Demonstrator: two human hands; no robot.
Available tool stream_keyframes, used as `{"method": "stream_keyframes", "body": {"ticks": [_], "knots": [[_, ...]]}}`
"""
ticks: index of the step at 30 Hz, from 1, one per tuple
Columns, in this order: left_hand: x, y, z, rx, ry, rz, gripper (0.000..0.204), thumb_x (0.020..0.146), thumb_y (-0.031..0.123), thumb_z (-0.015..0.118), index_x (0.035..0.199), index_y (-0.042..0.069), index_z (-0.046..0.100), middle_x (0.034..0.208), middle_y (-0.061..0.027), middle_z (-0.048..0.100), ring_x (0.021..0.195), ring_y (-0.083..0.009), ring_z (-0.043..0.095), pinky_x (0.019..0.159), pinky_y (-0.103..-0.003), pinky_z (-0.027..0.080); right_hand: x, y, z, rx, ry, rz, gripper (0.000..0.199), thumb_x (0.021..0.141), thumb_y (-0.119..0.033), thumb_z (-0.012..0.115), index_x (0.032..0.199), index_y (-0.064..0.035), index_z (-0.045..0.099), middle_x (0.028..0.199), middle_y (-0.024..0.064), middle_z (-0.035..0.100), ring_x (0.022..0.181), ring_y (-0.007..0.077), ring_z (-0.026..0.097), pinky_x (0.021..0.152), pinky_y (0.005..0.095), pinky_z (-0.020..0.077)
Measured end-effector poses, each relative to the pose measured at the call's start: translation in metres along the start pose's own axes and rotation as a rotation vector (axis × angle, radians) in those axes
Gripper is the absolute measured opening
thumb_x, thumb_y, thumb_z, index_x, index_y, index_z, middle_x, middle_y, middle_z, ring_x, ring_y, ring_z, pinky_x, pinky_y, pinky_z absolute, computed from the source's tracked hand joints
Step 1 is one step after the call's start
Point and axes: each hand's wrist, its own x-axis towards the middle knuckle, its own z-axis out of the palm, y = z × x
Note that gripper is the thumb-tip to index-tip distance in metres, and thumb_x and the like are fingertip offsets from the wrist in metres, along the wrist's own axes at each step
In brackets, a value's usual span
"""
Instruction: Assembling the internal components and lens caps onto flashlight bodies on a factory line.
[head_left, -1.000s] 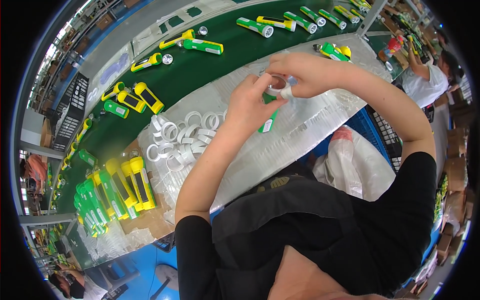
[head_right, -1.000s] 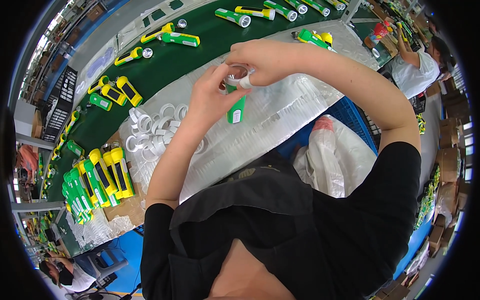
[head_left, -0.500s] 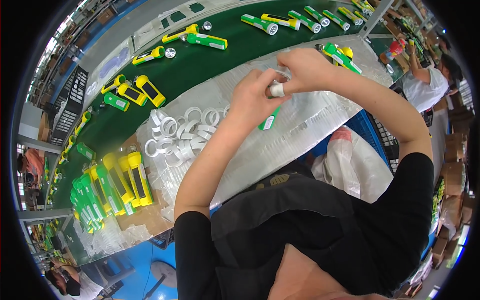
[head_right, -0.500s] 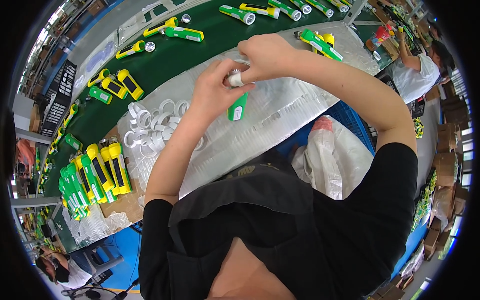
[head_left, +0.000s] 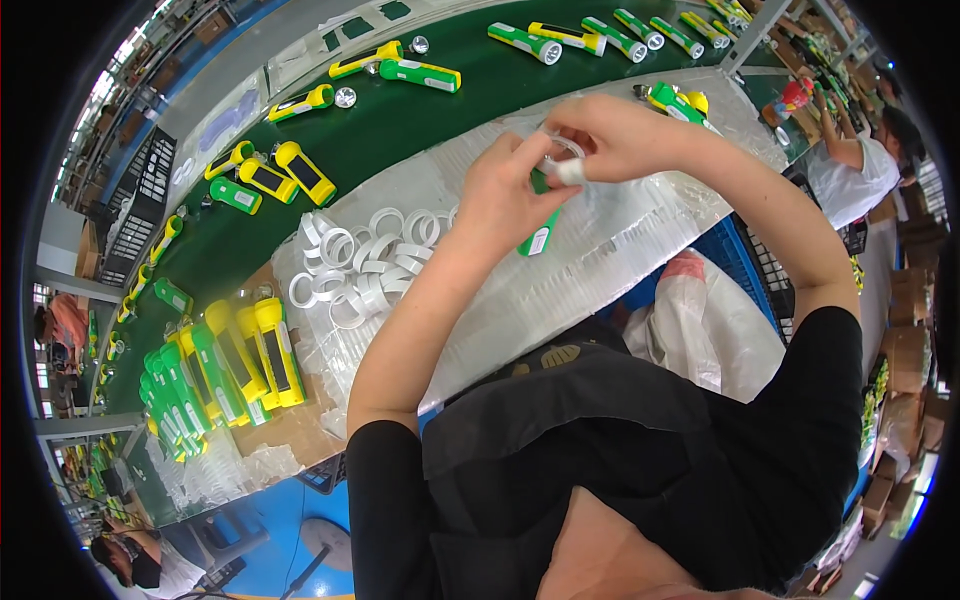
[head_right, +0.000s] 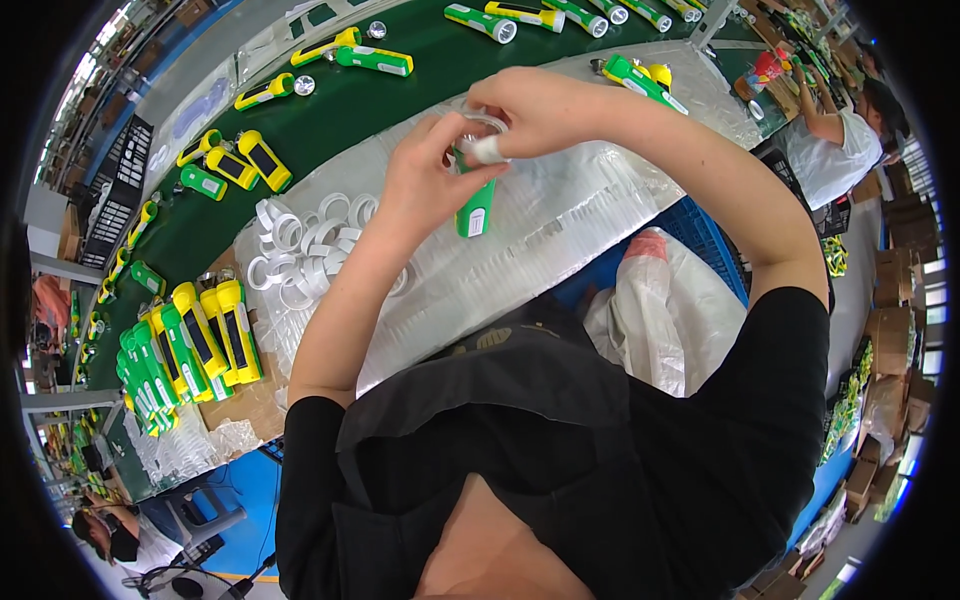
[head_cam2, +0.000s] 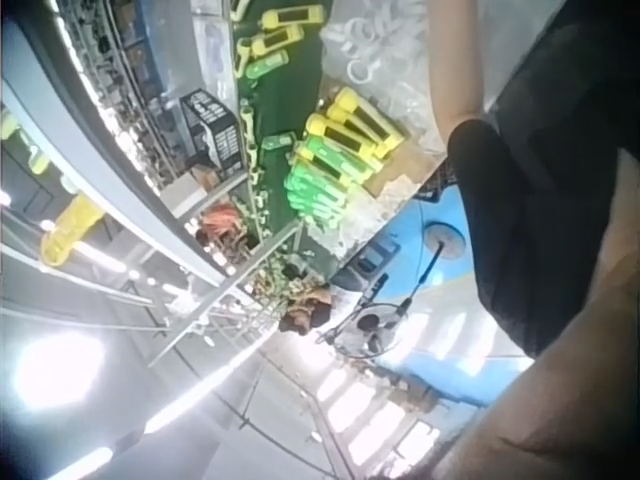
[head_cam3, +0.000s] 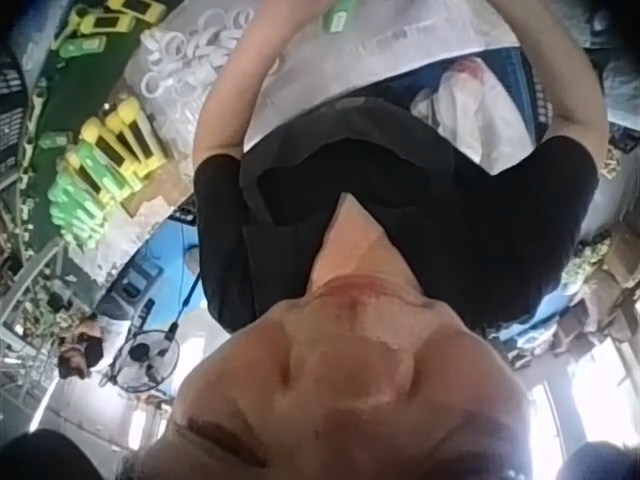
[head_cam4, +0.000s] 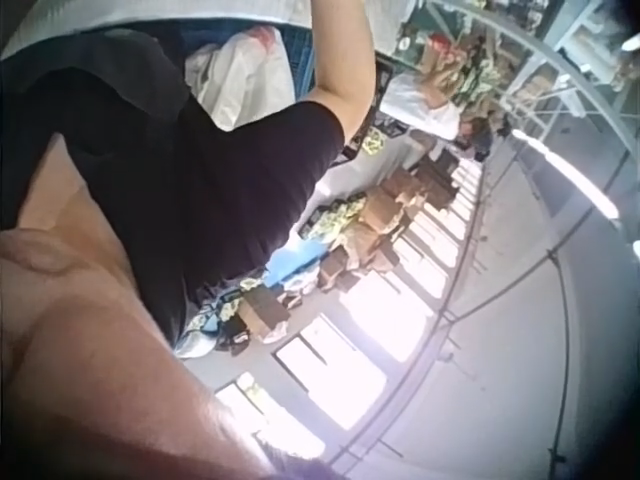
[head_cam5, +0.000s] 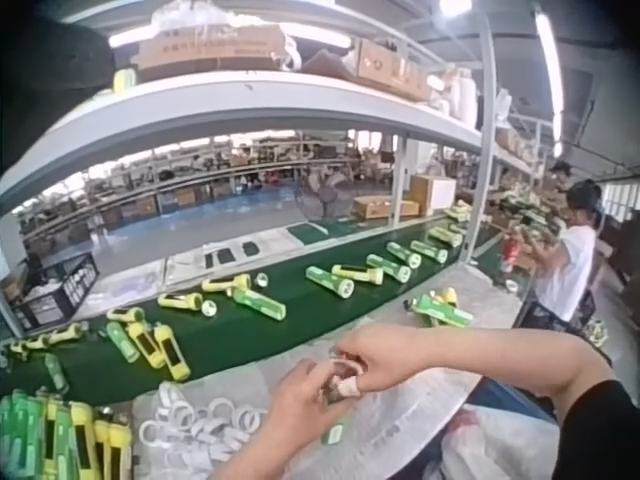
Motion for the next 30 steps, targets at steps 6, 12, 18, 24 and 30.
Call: {"method": "stream_keyframes", "body": {"ticks": [6,12,18,24,30], "knots": [[-0.001,-0.004,0.001,0.027,0.014,0.001,0.037,0.066,0.018,0.085,0.094,0.012,0.062,0.079,-0.0073,0.058,0.070,-0.0260,0.060,0.060,-0.038,0.049,0.005,-0.007,0.002,-0.352,0.015,0.370,0.046,0.075,-0.044,0.072,0.081,-0.0007,0.060,0.072,0.0137,0.061,0.067,0.0296,0.061,0.059,0.0409,0.0466],[-0.003,-0.003,0.004,0.048,0.018,-0.029,0.034,0.067,0.021,0.085,0.093,0.013,0.063,0.079,-0.0065,0.057,0.070,-0.0240,0.060,0.060,-0.037,0.048,0.005,-0.014,-0.004,-0.303,-0.076,0.162,0.053,0.074,-0.053,0.071,0.083,-0.0014,0.060,0.077,0.0142,0.063,0.070,0.0299,0.062,0.062,0.0393,0.0476],[-0.003,-0.004,0.002,-0.014,0.035,-0.053,0.035,0.067,0.021,0.085,0.092,0.013,0.063,0.079,-0.0069,0.056,0.069,-0.0243,0.059,0.060,-0.037,0.048,0.003,-0.010,-0.010,-0.332,-0.079,0.328,0.056,0.074,-0.054,0.071,0.087,-0.0003,0.061,0.081,0.0136,0.064,0.071,0.0294,0.062,0.064,0.0386,0.0481],[-0.004,-0.001,0.001,0.033,0.005,-0.078,0.036,0.066,0.021,0.086,0.092,0.012,0.062,0.080,-0.0067,0.056,0.069,-0.0245,0.059,0.059,-0.036,0.048,0.012,-0.016,-0.005,-0.444,-0.077,0.425,0.062,0.073,-0.056,0.072,0.093,0.0011,0.060,0.086,0.0141,0.064,0.075,0.0291,0.062,0.066,0.0374,0.0487],[0.000,-0.004,0.003,0.013,-0.003,-0.060,0.037,0.066,0.015,0.086,0.094,0.009,0.064,0.085,-0.0028,0.060,0.070,-0.0161,0.056,0.060,-0.029,0.046,0.002,0.001,-0.007,-0.010,0.016,0.024,0.065,0.066,-0.059,0.072,0.086,0.0020,0.063,0.073,0.0146,0.065,0.070,0.0302,0.065,0.061,0.0376,0.0497]]}}
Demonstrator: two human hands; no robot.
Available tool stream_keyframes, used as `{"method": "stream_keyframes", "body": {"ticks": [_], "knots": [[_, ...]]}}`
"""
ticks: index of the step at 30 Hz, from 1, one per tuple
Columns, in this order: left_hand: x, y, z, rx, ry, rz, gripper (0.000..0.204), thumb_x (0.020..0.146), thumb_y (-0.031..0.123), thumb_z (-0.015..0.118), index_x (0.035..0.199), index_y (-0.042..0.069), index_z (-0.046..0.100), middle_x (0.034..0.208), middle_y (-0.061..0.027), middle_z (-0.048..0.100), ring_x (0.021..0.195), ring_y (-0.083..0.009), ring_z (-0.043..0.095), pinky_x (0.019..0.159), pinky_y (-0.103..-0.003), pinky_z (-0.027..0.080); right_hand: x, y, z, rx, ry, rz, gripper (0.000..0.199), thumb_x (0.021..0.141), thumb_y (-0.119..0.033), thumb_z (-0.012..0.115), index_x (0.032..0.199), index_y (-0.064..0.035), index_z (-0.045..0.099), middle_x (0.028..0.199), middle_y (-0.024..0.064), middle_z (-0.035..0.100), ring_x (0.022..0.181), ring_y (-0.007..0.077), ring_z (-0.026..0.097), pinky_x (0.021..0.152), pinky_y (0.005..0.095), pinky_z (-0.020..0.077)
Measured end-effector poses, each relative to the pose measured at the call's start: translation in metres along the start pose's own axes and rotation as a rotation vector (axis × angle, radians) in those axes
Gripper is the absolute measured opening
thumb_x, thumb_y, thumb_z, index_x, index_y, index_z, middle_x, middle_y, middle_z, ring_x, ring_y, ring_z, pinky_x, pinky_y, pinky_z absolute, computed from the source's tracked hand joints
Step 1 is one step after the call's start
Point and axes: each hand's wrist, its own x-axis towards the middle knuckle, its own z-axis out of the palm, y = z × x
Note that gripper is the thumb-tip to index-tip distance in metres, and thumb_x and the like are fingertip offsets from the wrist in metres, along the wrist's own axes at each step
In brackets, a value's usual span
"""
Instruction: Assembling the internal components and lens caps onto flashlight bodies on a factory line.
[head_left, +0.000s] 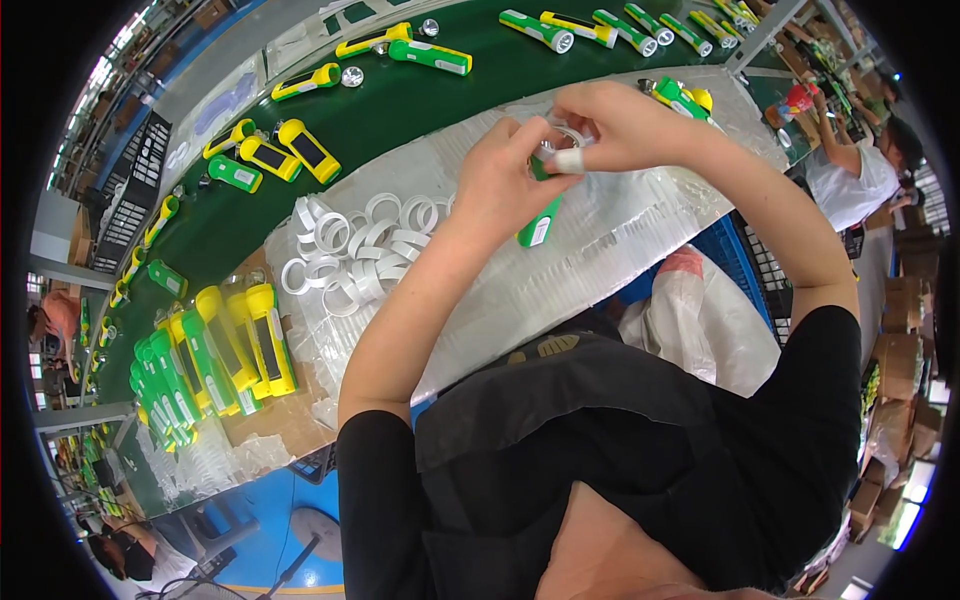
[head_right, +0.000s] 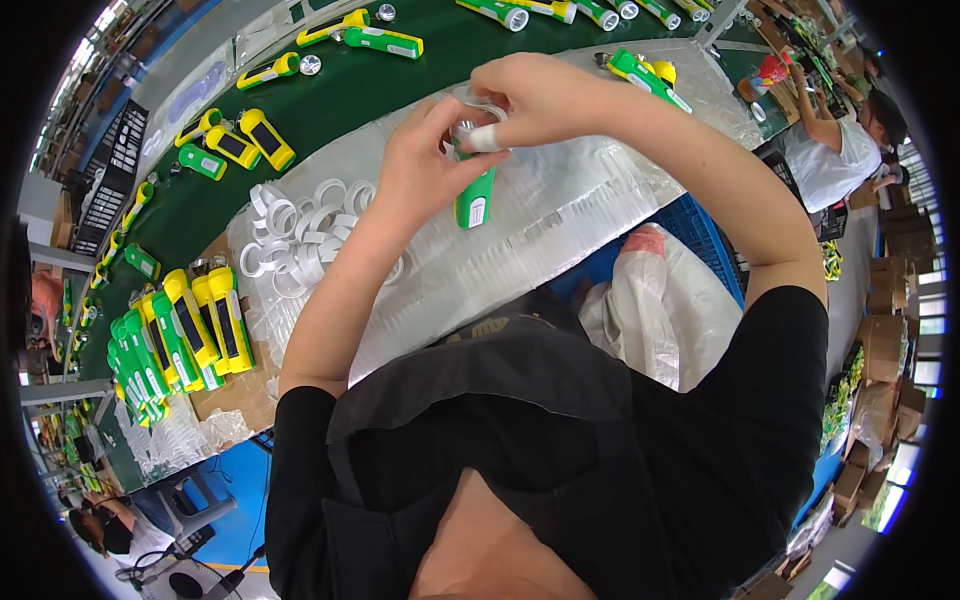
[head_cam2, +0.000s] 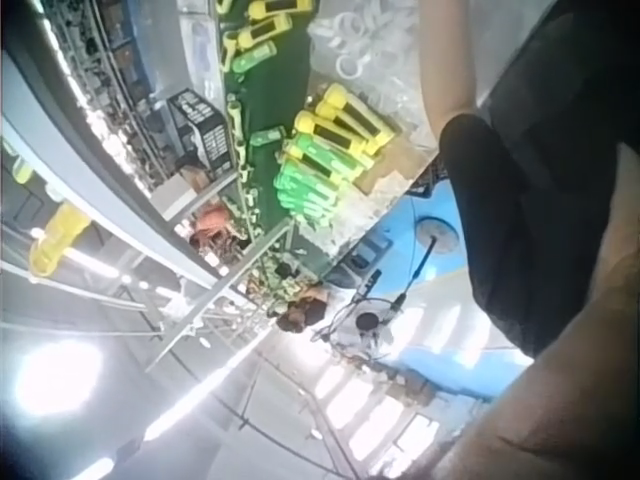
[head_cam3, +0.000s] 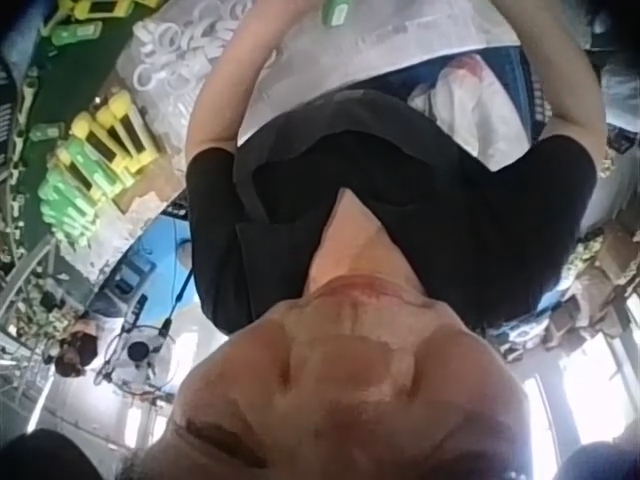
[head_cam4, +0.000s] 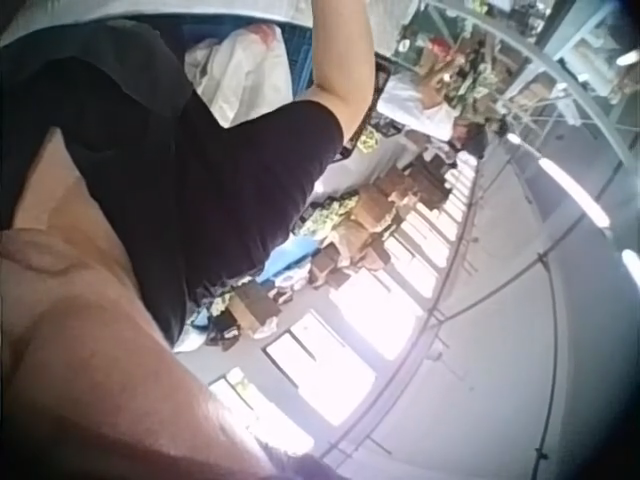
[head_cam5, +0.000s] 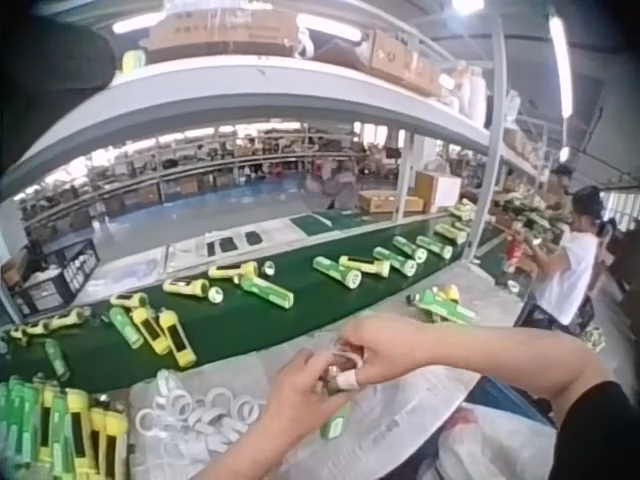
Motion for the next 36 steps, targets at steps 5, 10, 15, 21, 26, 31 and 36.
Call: {"method": "stream_keyframes", "body": {"ticks": [5,10,15,21,26,31,36], "knots": [[0.003,-0.003,0.001,-0.036,0.000,-0.010,0.037,0.066,0.016,0.086,0.096,0.011,0.064,0.086,-0.0045,0.061,0.075,-0.0203,0.060,0.063,-0.032,0.048,-0.001,0.010,0.013,-0.117,0.060,0.014,0.043,0.076,-0.036,0.075,0.095,-0.0007,0.060,0.079,0.0108,0.061,0.069,0.0225,0.059,0.057,0.0344,0.0452],[-0.001,-0.006,-0.003,-0.162,0.012,0.081,0.056,0.066,0.022,0.087,0.114,0.013,0.059,0.100,-0.0117,0.065,0.092,-0.0289,0.064,0.077,-0.038,0.053,-0.013,-0.005,0.000,-0.005,0.041,-0.039,0.042,0.078,-0.028,0.078,0.103,-0.0013,0.057,0.080,0.0069,0.058,0.068,0.0161,0.055,0.056,0.0288,0.0424],[-0.019,0.014,-0.026,-0.644,-0.384,-0.264,0.091,0.069,0.030,0.087,0.141,0.007,0.036,0.121,-0.0169,0.060,0.110,-0.0290,0.061,0.091,-0.044,0.050,-0.039,-0.031,-0.009,0.230,0.195,-0.085,0.042,0.086,-0.035,0.069,0.110,-0.0024,0.057,0.078,0.0040,0.055,0.066,0.0128,0.053,0.058,0.0279,0.0432],[0.035,-0.031,-0.021,-0.235,-0.599,-0.328,0.068,0.080,0.033,0.076,0.134,0.006,0.044,0.098,-0.0165,0.067,0.089,-0.0318,0.067,0.079,-0.041,0.053,-0.016,0.028,0.045,-0.106,0.493,0.047,0.033,0.094,-0.041,0.050,0.113,-0.0150,0.054,0.081,0.0169,0.063,0.073,0.0404,0.063,0.062,0.0470,0.0485],[0.105,-0.110,0.000,0.184,-0.426,-0.217,0.077,0.078,0.045,0.075,0.138,0.009,0.041,0.110,-0.0252,0.065,0.098,-0.0419,0.064,0.081,-0.045,0.052,0.048,0.123,0.066,-0.068,0.749,0.334,0.028,0.098,-0.036,0.044,0.116,-0.0154,0.052,0.083,0.0201,0.064,0.077,0.0438,0.063,0.064,0.0482,0.0489],[0.161,-0.209,-0.001,0.540,-0.212,-0.434,0.072,0.092,0.066,0.044,0.146,0.018,0.038,0.084,-0.0178,0.069,0.071,-0.0349,0.067,0.067,-0.045,0.053,0.099,0.210,0.040,0.093,1.028,0.579,0.033,0.097,-0.036,0.052,0.117,-0.0094,0.050,0.096,0.0181,0.067,0.087,0.0381,0.066,0.071,0.0464,0.0502],[0.174,-0.237,0.024,0.206,-0.222,-0.795,0.055,0.095,0.059,0.045,0.125,0.014,0.054,0.079,-0.0142,0.068,0.059,-0.0284,0.065,0.063,-0.042,0.052,0.145,0.280,0.058,-0.214,0.739,0.657,0.040,0.089,-0.028,0.063,0.123,-0.0115,0.052,0.099,0.0178,0.066,0.082,0.0382,0.065,0.076,0.0478,0.0527]]}}
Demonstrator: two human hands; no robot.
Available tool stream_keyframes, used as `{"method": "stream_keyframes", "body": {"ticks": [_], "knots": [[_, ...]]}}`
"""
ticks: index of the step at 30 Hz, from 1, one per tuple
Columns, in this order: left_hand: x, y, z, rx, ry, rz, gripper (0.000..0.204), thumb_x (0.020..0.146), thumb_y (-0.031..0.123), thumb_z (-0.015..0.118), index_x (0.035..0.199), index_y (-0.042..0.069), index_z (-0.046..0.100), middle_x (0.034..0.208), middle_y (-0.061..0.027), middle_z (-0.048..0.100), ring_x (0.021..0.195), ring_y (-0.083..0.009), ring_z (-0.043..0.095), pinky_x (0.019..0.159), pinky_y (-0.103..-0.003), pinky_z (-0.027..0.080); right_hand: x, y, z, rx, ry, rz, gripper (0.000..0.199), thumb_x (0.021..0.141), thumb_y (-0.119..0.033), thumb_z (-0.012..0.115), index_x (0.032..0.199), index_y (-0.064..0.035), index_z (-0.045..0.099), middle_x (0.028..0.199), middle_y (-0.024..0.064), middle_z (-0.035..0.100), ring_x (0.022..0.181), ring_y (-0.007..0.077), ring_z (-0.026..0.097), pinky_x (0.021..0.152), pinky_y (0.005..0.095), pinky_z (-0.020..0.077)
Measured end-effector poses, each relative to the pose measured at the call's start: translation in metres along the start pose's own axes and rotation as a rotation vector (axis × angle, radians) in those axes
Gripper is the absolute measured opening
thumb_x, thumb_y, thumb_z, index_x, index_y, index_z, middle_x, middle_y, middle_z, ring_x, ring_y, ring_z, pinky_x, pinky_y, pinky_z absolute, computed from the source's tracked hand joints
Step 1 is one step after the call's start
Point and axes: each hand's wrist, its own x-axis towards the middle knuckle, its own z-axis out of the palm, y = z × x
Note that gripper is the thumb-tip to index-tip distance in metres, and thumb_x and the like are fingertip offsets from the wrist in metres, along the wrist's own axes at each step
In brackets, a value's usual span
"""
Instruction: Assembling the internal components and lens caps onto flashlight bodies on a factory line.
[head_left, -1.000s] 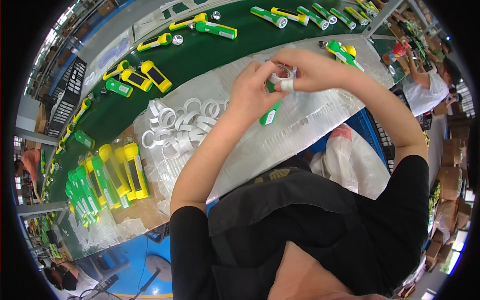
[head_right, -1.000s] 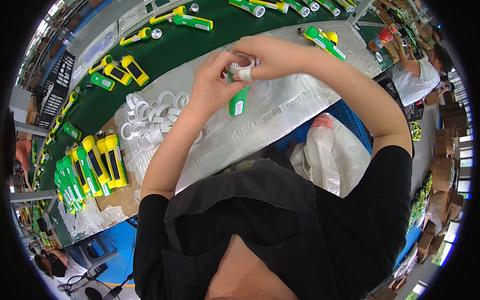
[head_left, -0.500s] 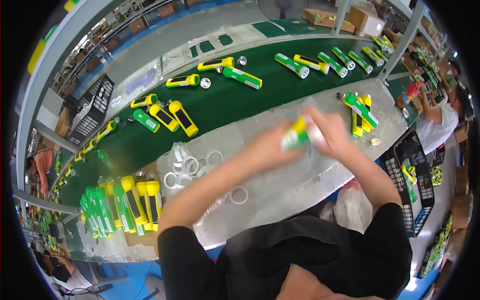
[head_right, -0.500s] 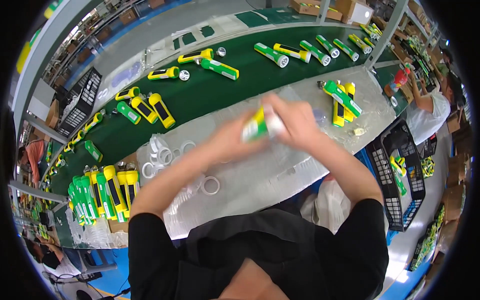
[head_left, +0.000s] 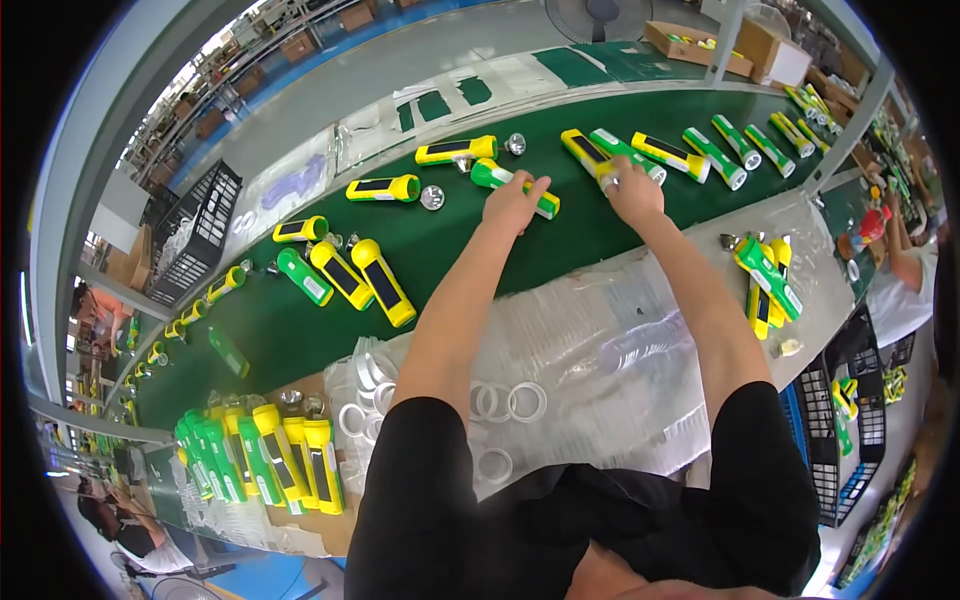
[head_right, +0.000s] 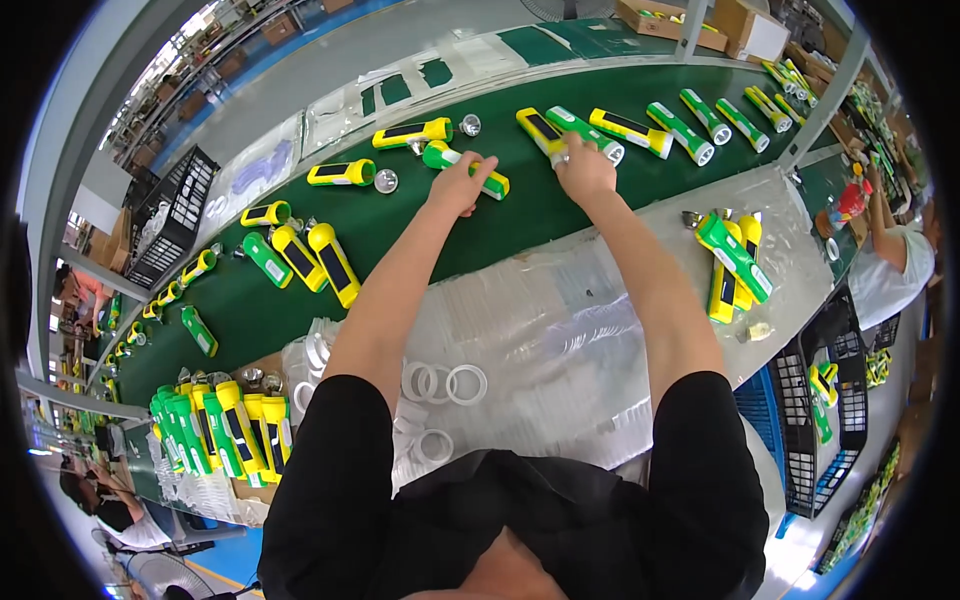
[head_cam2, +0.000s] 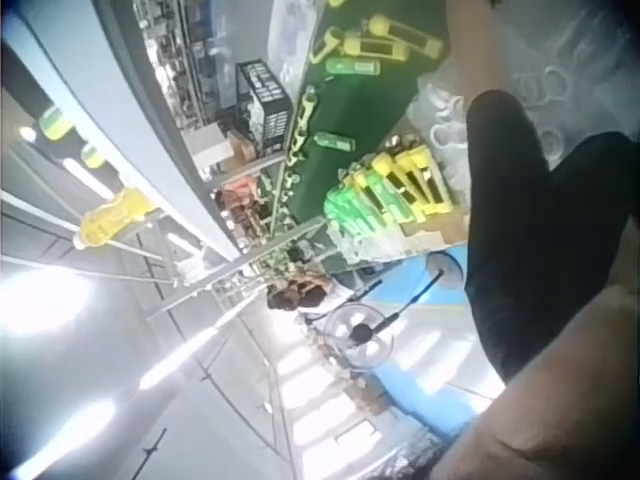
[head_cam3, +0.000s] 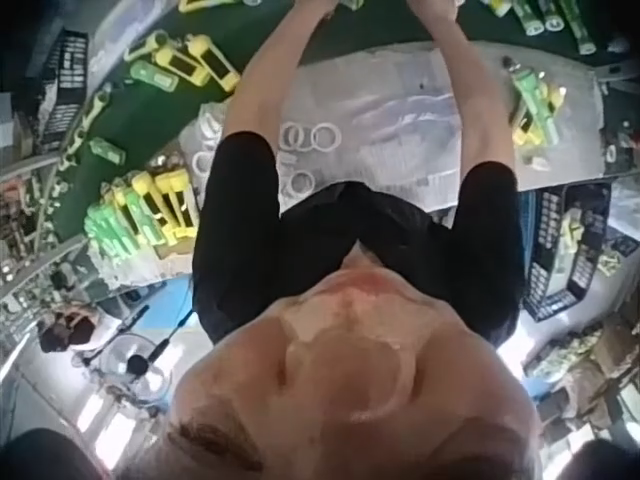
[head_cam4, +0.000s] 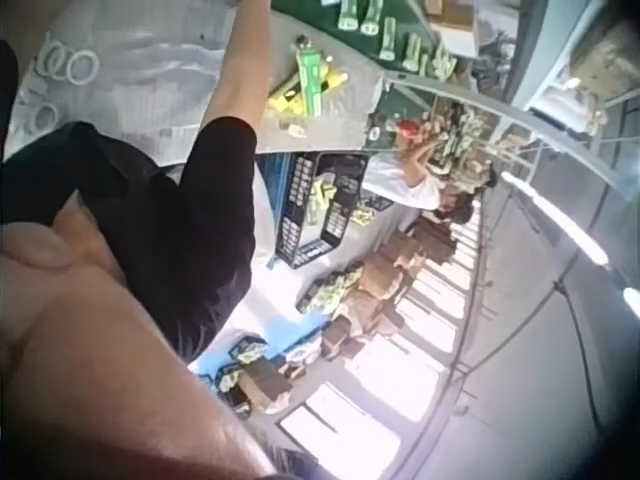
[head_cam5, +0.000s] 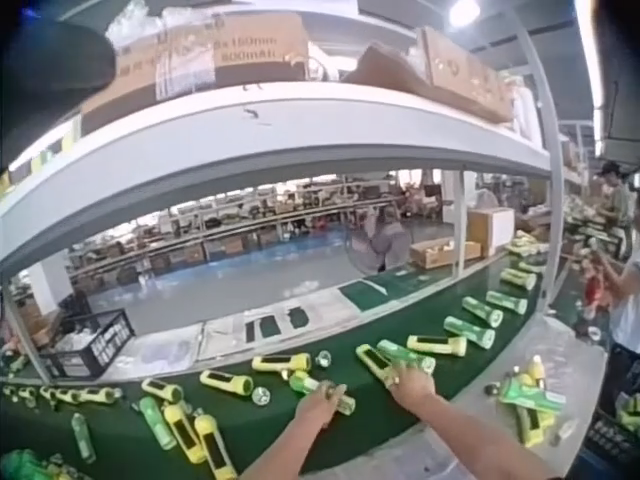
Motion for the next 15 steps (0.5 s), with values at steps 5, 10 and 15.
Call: {"method": "stream_keyframes", "body": {"ticks": [5,10,15], "knots": [[-0.055,-0.014,0.002,-0.334,0.044,0.239,0.039,0.096,0.048,0.055,0.112,0.012,0.056,0.076,-0.0035,0.061,0.053,-0.0122,0.057,0.048,-0.026,0.045,-0.025,-0.035,-0.024,0.075,-0.137,-0.202,0.039,0.088,-0.036,0.067,0.113,-0.0070,0.064,0.098,0.0141,0.067,0.081,0.0273,0.065,0.075,0.0393,0.0532],[-0.208,0.015,0.019,-0.538,-0.124,0.638,0.022,0.095,0.029,0.062,0.110,0.013,0.058,0.080,-0.0048,0.063,0.066,-0.0155,0.058,0.060,-0.029,0.047,-0.129,-0.074,-0.075,1.427,-1.007,0.506,0.072,0.087,-0.068,0.055,0.124,-0.0063,0.057,0.102,0.0120,0.066,0.091,0.0195,0.065,0.081,0.0325,0.0529],[-0.308,0.018,-0.019,-0.174,-0.403,0.542,0.025,0.093,0.023,0.064,0.115,0.012,0.060,0.088,-0.0082,0.065,0.073,-0.0168,0.062,0.063,-0.031,0.048,-0.231,-0.082,-0.143,1.605,-0.937,0.492,0.068,0.088,-0.058,0.061,0.130,-0.0064,0.050,0.102,0.0107,0.063,0.085,0.0227,0.065,0.072,0.0354,0.0554]]}}
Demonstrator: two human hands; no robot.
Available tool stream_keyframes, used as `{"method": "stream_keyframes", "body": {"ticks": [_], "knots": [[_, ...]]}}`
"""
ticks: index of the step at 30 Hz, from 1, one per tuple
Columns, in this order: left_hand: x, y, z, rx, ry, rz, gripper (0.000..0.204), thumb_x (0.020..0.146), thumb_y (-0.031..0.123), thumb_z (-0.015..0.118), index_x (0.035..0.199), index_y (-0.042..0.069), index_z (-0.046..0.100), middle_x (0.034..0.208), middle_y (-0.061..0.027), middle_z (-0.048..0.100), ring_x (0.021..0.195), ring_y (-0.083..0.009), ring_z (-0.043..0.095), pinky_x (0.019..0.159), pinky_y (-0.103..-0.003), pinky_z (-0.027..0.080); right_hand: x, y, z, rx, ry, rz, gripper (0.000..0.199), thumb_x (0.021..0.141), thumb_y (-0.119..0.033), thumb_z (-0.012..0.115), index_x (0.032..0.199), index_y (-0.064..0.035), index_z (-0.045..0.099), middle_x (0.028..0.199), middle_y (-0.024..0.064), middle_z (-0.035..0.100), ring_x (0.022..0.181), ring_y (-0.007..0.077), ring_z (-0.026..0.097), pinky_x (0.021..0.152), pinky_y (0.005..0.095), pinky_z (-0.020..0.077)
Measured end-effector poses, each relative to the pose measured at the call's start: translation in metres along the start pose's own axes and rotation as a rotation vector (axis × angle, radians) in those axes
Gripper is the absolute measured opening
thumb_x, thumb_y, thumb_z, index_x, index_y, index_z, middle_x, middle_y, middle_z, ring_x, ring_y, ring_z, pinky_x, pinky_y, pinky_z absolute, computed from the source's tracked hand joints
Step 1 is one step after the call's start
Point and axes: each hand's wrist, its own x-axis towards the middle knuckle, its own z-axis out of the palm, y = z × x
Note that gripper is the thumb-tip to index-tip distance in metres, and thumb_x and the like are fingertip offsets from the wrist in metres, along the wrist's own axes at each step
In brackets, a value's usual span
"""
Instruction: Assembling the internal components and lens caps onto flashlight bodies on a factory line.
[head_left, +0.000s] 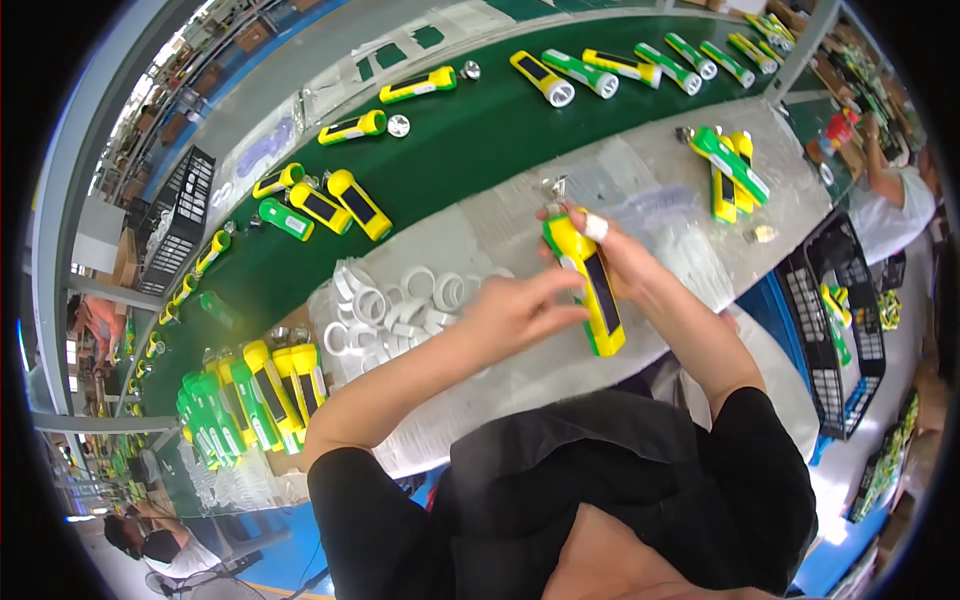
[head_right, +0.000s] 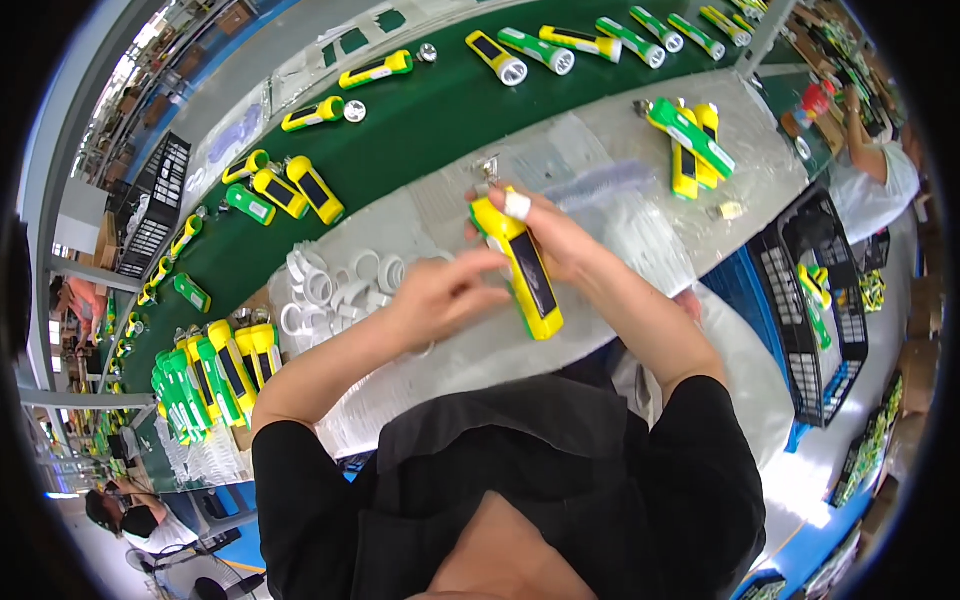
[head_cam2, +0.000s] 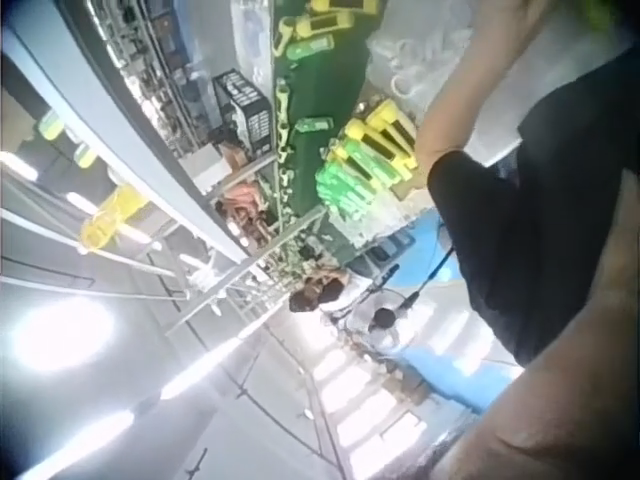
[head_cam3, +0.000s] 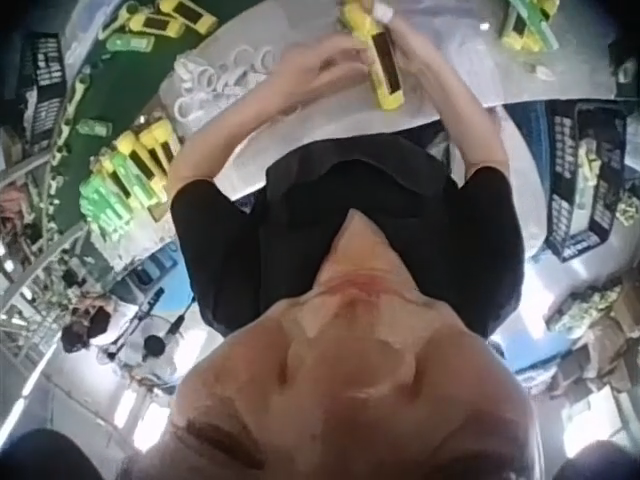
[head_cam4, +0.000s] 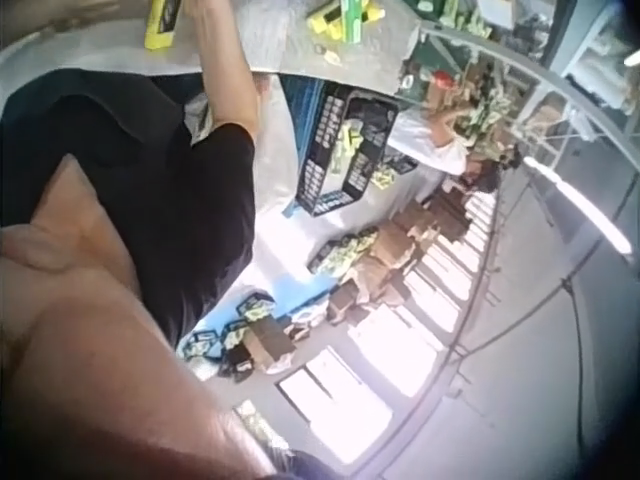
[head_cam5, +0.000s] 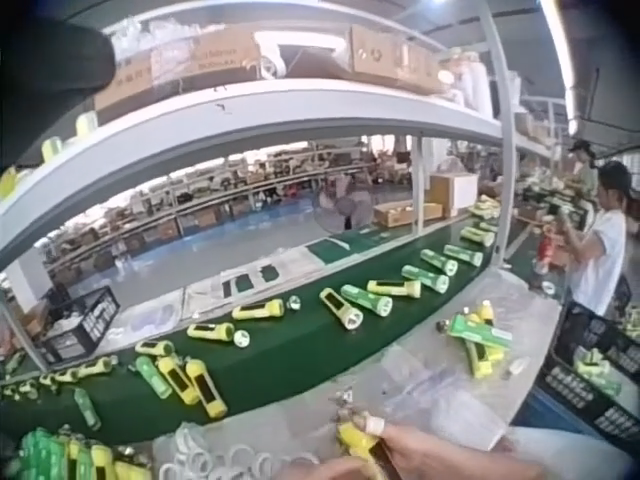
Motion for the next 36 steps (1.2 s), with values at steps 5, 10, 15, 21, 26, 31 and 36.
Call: {"method": "stream_keyframes", "body": {"ticks": [5,10,15,21,26,31,36], "knots": [[0.002,-0.002,-0.008,0.089,0.482,0.295,0.030,0.094,0.023,0.063,0.119,0.007,0.059,0.097,-0.0093,0.067,0.082,-0.0180,0.064,0.067,-0.030,0.049,-0.062,0.017,0.033,-0.221,-0.166,0.021,0.072,0.084,-0.050,0.070,0.132,-0.0036,0.043,0.094,0.0125,0.063,0.071,0.0217,0.065,0.057,0.0336,0.0533],[-0.009,-0.005,0.023,-0.425,0.239,0.123,0.023,0.098,0.022,0.056,0.107,0.003,0.066,0.098,-0.0074,0.066,0.086,-0.0147,0.062,0.071,-0.029,0.050,-0.089,0.021,0.054,-0.356,-0.325,0.124,0.063,0.085,-0.036,0.071,0.129,-0.0023,0.042,0.096,0.0117,0.062,0.075,0.0191,0.064,0.071,0.0316,0.0511],[-0.022,0.005,0.038,-0.301,0.394,0.292,0.036,0.104,0.025,0.043,0.098,0.001,0.068,0.102,-0.0100,0.065,0.093,-0.0162,0.060,0.075,-0.029,0.048,-0.091,0.032,0.058,-0.464,-0.156,-0.029,0.049,0.093,-0.026,0.064,0.130,-0.0020,0.043,0.100,0.0105,0.062,0.087,0.0190,0.064,0.079,0.0339,0.0522],[-0.019,0.010,0.057,-0.012,0.446,0.560,0.033,0.100,0.024,0.044,0.120,0.006,0.062,0.108,-0.0102,0.065,0.101,-0.0304,0.060,0.099,-0.041,0.039,-0.082,0.060,0.052,-0.310,0.060,-0.229,0.035,0.098,-0.026,0.059,0.123,-0.0036,0.049,0.099,0.0069,0.060,0.079,0.0152,0.062,0.068,0.0299,0.0505],[0.003,0.018,0.058,-0.293,0.463,0.301,0.041,0.097,0.029,0.052,0.130,0.004,0.054,0.118,-0.0133,0.062,0.110,-0.0332,0.059,0.101,-0.043,0.040,-0.083,0.050,0.045,-0.187,0.140,-0.327,0.035,0.098,-0.026,0.058,0.126,-0.0059,0.048,0.094,0.0092,0.062,0.073,0.0151,0.060,0.065,0.0296,0.0490],[0.055,-0.068,0.053,0.403,0.585,0.204,0.054,0.086,0.032,0.070,0.128,0.001,0.054,0.118,-0.0168,0.061,0.108,-0.0350,0.057,0.095,-0.046,0.045,-0.086,0.043,0.030,-0.142,0.223,-0.322,0.049,0.098,-0.035,0.056,0.134,-0.0040,0.045,0.093,0.0146,0.063,0.073,0.0206,0.063,0.067,0.0324,0.0503],[0.065,-0.079,0.050,0.506,0.363,0.049,0.057,0.079,0.027,0.076,0.125,-0.001,0.057,0.111,-0.0179,0.061,0.103,-0.0331,0.059,0.084,-0.042,0.049,-0.093,0.041,0.025,-0.151,0.206,-0.336,0.054,0.097,-0.038,0.057,0.135,-0.0027,0.043,0.095,0.0157,0.063,0.072,0.0211,0.063,0.067,0.0320,0.0503]]}}
